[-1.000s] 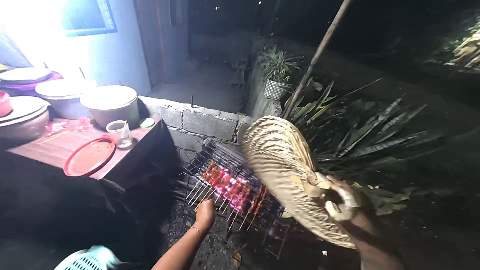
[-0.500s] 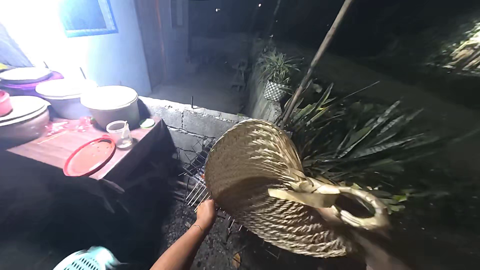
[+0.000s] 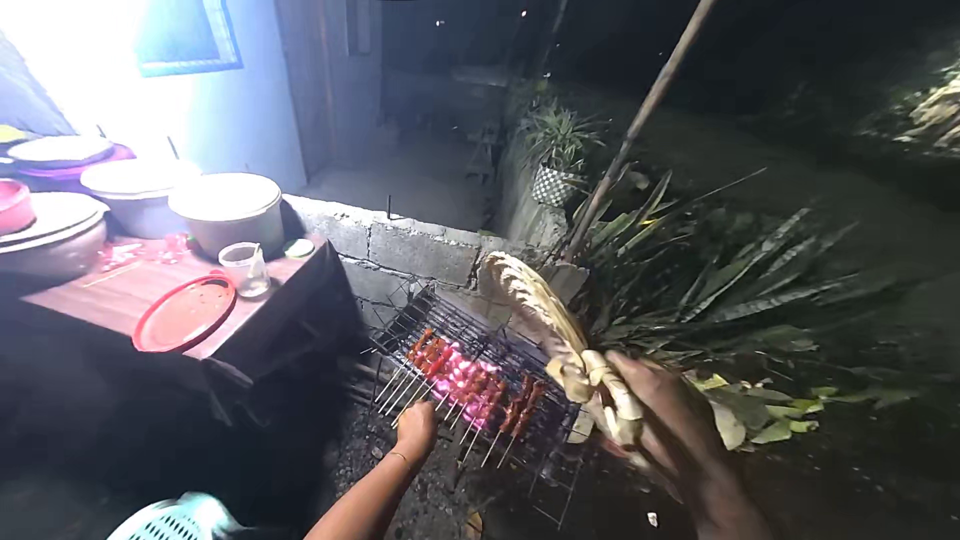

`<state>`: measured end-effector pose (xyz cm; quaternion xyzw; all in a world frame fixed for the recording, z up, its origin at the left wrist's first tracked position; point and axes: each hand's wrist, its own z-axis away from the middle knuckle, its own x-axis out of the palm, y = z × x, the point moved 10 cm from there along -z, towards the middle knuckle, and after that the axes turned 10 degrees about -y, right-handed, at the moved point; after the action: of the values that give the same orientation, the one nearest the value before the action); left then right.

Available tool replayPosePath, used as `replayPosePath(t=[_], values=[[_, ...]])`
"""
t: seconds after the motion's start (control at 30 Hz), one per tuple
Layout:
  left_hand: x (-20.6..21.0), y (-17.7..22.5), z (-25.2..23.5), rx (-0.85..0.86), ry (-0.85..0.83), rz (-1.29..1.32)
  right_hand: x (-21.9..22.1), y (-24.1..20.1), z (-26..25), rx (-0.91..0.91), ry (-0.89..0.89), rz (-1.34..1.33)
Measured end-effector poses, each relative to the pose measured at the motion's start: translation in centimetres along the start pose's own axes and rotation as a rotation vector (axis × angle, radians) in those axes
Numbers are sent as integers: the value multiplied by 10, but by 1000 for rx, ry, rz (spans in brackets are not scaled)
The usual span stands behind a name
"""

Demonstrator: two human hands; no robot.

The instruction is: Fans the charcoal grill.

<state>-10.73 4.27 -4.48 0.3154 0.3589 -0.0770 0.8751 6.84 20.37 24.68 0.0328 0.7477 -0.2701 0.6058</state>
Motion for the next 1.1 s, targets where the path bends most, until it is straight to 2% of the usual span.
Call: replayPosePath(t=[0.07, 0.1, 0.13, 0.17, 0.23, 0.27, 0.33, 0.43, 0.47, 0.5, 0.53, 0.6, 0.67, 0.73, 0.77, 0.8, 0.83, 0.87, 0.97, 1.0, 1.03, 1.1], values=[[-2, -2, 4, 6, 7, 33, 8, 9, 13, -126, 2, -292], [-3, -4, 7, 11, 23, 67, 11, 20, 21, -98, 20, -498], [-5, -7, 10, 14, 37, 104, 12, 29, 23, -50, 35, -571], [-8, -8, 8, 4, 48, 75, 8, 31, 21, -35, 69, -487], [-17, -12, 5, -31, 83, 37, 0, 27, 10, -15, 140, -38], [-21, -14, 6, -49, 92, 26, -1, 27, 3, 59, 126, 106], [-27, -17, 6, -88, 93, 11, 0, 27, -3, 153, 70, 125], [-25, -24, 4, -139, 62, -3, 13, 33, 22, 8, 26, -412], [-23, -25, 3, -155, 49, -9, 16, 39, 31, 42, 30, -613], [-21, -25, 4, -163, 37, -10, 18, 44, 35, 82, 45, -683], [-21, -22, 3, -146, 39, -28, 15, 44, 32, 78, 59, -599], [-21, -17, 3, -98, 44, -49, 5, 25, 16, 9, 96, -187], [-22, -12, 4, -66, 47, -54, -1, 12, 7, 39, 69, -15], [-25, -9, 6, -60, 51, -49, -1, 17, 19, -148, 89, -135], [-25, -8, 8, -67, 50, -38, 0, 28, 25, -176, 95, -334], [-25, -8, 12, -80, 45, -20, 3, 42, 29, -88, 99, -569], [-26, -7, 16, -93, 36, 0, 3, 52, 33, 23, 113, -675], [-27, -3, 17, -78, 44, -16, -1, 54, 34, 75, 135, -634], [-28, 1, 17, -41, 60, -30, -11, 31, 9, 54, 160, -109], [-29, 2, 17, -37, 64, -26, -11, 23, 4, 94, 134, -39], [-30, 2, 17, -34, 67, -17, -9, 18, 3, 82, 111, -40], [-32, 1, 17, -29, 70, 14, -1, 24, 15, -102, 103, -207]])
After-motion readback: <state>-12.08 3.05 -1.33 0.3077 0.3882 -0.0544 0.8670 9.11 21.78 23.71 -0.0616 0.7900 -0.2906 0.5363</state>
